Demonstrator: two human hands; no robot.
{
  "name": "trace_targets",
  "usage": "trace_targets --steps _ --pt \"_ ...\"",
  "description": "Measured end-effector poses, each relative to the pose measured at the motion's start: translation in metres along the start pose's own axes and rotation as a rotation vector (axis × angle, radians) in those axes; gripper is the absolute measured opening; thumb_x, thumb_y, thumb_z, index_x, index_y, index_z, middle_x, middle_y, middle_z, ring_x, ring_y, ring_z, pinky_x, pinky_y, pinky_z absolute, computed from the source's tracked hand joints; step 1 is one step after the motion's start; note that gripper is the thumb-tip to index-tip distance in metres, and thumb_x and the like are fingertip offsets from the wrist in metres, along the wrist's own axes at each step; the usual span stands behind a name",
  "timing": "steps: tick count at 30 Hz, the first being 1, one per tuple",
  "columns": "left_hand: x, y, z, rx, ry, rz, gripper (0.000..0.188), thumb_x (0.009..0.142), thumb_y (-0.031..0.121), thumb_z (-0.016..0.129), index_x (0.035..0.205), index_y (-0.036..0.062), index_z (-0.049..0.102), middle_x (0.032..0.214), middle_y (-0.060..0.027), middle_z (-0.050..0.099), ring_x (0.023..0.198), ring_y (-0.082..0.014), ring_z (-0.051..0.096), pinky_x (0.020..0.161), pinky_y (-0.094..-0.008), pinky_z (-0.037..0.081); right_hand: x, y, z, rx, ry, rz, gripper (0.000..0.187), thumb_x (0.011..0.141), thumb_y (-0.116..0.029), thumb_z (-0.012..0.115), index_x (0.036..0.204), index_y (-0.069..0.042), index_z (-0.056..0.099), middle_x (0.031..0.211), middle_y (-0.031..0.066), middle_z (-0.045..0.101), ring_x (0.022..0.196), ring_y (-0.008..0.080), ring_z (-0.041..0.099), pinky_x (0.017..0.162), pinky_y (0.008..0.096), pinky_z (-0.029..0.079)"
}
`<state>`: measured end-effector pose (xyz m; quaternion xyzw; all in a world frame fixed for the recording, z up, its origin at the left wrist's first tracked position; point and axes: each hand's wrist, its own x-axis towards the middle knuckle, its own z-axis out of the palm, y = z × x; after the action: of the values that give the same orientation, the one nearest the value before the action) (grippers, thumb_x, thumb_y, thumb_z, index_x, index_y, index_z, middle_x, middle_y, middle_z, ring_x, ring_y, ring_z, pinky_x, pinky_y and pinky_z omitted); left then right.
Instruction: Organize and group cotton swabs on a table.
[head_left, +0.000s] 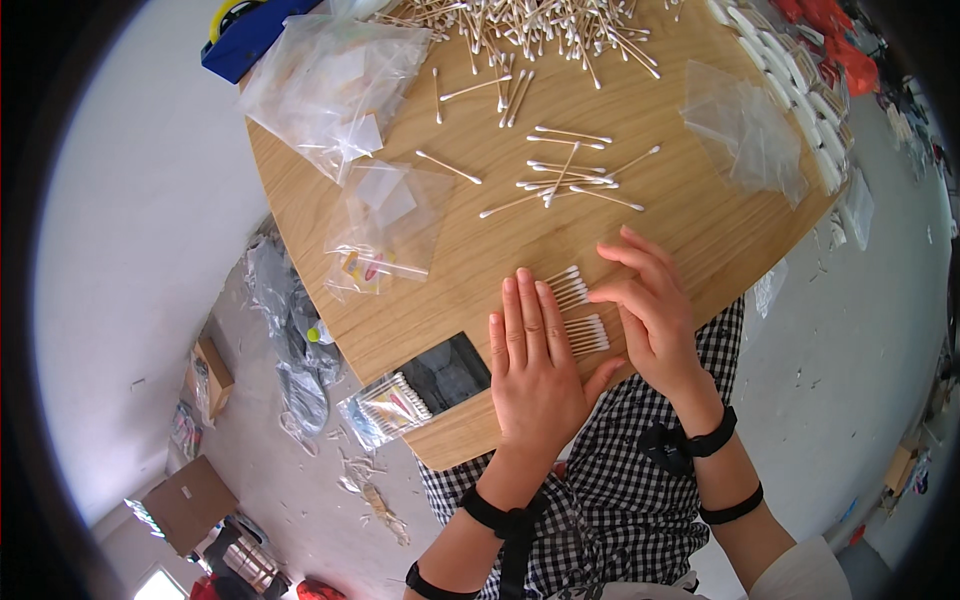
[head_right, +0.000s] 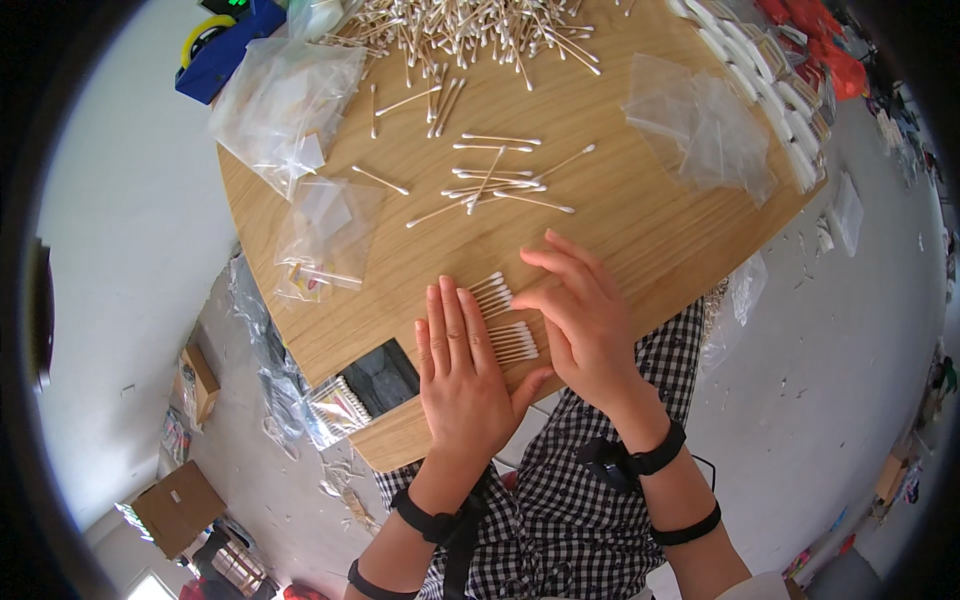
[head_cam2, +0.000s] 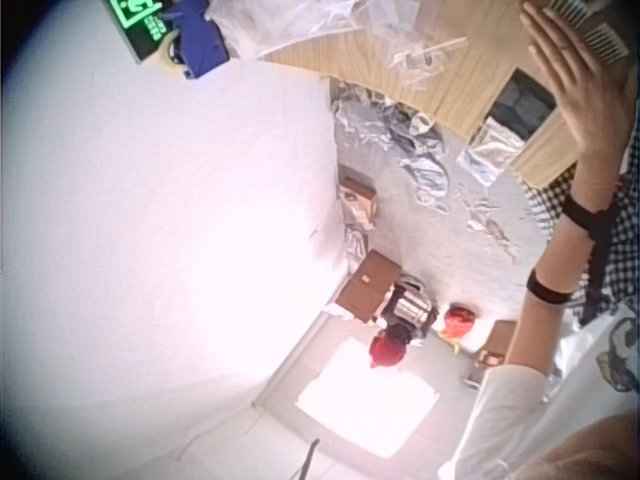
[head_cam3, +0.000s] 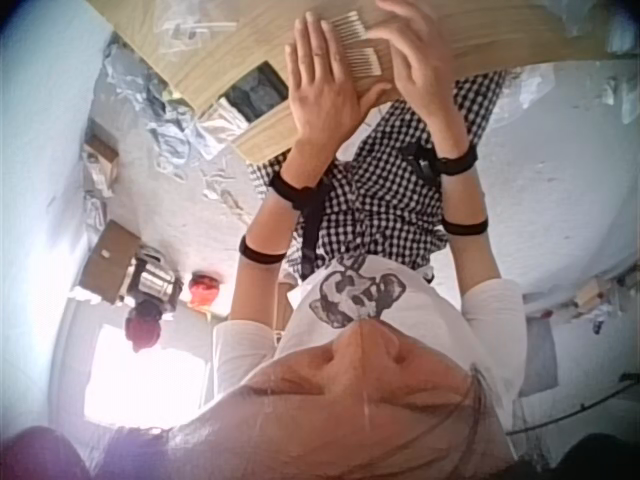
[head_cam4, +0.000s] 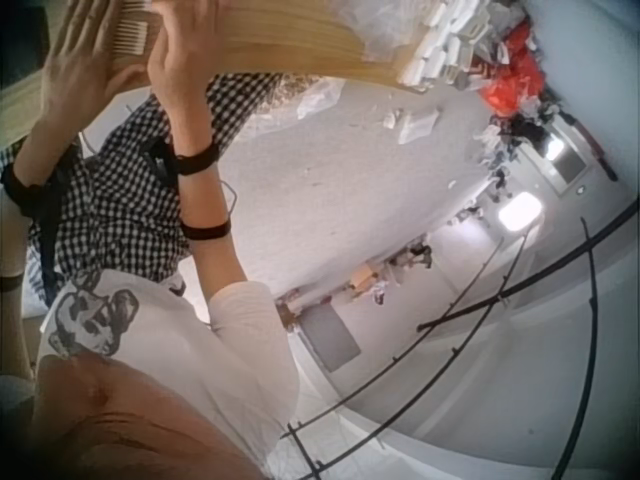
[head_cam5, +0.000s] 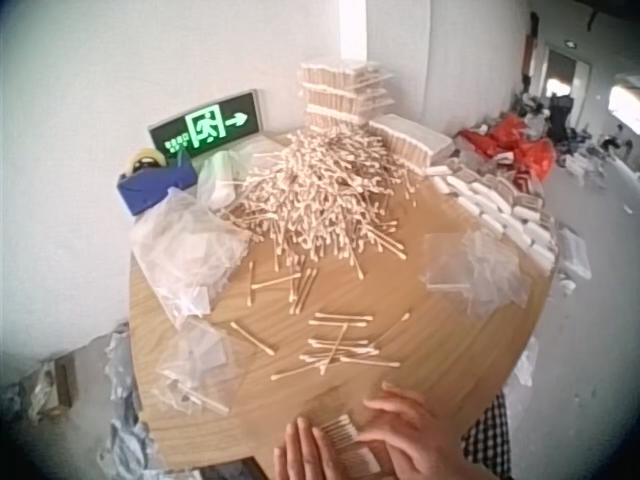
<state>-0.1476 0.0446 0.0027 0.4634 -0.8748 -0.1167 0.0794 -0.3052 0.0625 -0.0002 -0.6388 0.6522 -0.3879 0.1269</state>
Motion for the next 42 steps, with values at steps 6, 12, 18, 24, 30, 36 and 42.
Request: trace_targets --steps 6,12,18,24,30,36,42 --pt "0.0 0.0 -0.001 0.009 -0.007 0.0 0.098 0.088 0.068 0.045 0.144 -0.011 0.031 0.153 -0.0271 0.029 0.144 -0.037 0.027 0.117 -0.0478 0.022 0.0 0.001 -0.002 -0.026 -0.05 -0.012 0.018 0.084 0.002 0.055 0.091 -0.009 0.068 0.126 0.01 0.06 0.128 0.0342 0.049 0.103 0.0431 0.042" --pt "-0.001 -0.001 0.0 -0.007 -0.011 0.005 0.099 0.088 0.067 0.047 0.144 -0.0115 0.03 0.153 -0.0281 0.027 0.144 -0.0384 0.025 0.117 -0.0489 0.021 0.002 -0.002 0.001 -0.054 -0.008 0.003 0.017 0.085 -0.001 0.056 0.095 -0.01 0.067 0.126 0.0099 0.06 0.127 0.0333 0.05 0.102 0.0432 0.042" --pt "0.0 -0.001 0.0 -0.017 -0.008 0.005 0.098 0.088 0.067 0.047 0.144 -0.0115 0.029 0.153 -0.0281 0.027 0.145 -0.0382 0.024 0.117 -0.0489 0.021 0.002 -0.003 0.002 -0.092 -0.024 -0.001 0.017 0.085 -0.003 0.057 0.096 -0.01 0.067 0.127 0.0098 0.059 0.129 0.0332 0.049 0.102 0.0433 0.042" --pt "0.0 -0.001 -0.001 -0.041 -0.018 0.001 0.098 0.087 0.065 0.051 0.145 -0.0115 0.028 0.154 -0.0289 0.025 0.145 -0.0394 0.023 0.117 -0.0496 0.02 0.002 -0.003 0.0 -0.086 -0.05 0.008 0.015 0.086 -0.005 0.057 0.096 -0.011 0.067 0.13 0.0099 0.057 0.131 0.0332 0.046 0.104 0.0436 0.039" --pt "-0.001 -0.002 0.001 -0.054 -0.021 -0.001 0.098 0.087 0.064 0.052 0.146 -0.0109 0.027 0.154 -0.0289 0.024 0.145 -0.0391 0.022 0.117 -0.0492 0.02 0.003 -0.006 0.004 -0.096 -0.039 0.032 0.015 0.088 -0.007 0.056 0.096 -0.012 0.067 0.132 0.0106 0.056 0.132 0.0338 0.045 0.104 0.0439 0.039" --pt "-0.001 -0.002 -0.001 -0.058 -0.021 -0.001 0.098 0.087 0.063 0.053 0.146 -0.0107 0.027 0.154 -0.0289 0.023 0.146 -0.0393 0.021 0.116 -0.0495 0.021 0.007 -0.007 0.002 -0.112 -0.046 0.01 0.01 0.089 -0.007 0.058 0.092 -0.011 0.067 0.137 0.011 0.053 0.137 0.0356 0.039 0.108 0.0461 0.035" --pt "-0.005 -0.004 0.001 -0.063 0.0 -0.004 0.097 0.086 0.064 0.053 0.145 -0.0101 0.03 0.154 -0.0283 0.024 0.145 -0.0402 0.022 0.115 -0.0516 0.022 0.039 -0.014 0.008 -0.183 -0.09 -0.043 0.003 0.084 -0.008 0.067 0.087 -0.01 0.066 0.143 0.0118 0.048 0.141 0.0379 0.031 0.111 0.0467 0.031"
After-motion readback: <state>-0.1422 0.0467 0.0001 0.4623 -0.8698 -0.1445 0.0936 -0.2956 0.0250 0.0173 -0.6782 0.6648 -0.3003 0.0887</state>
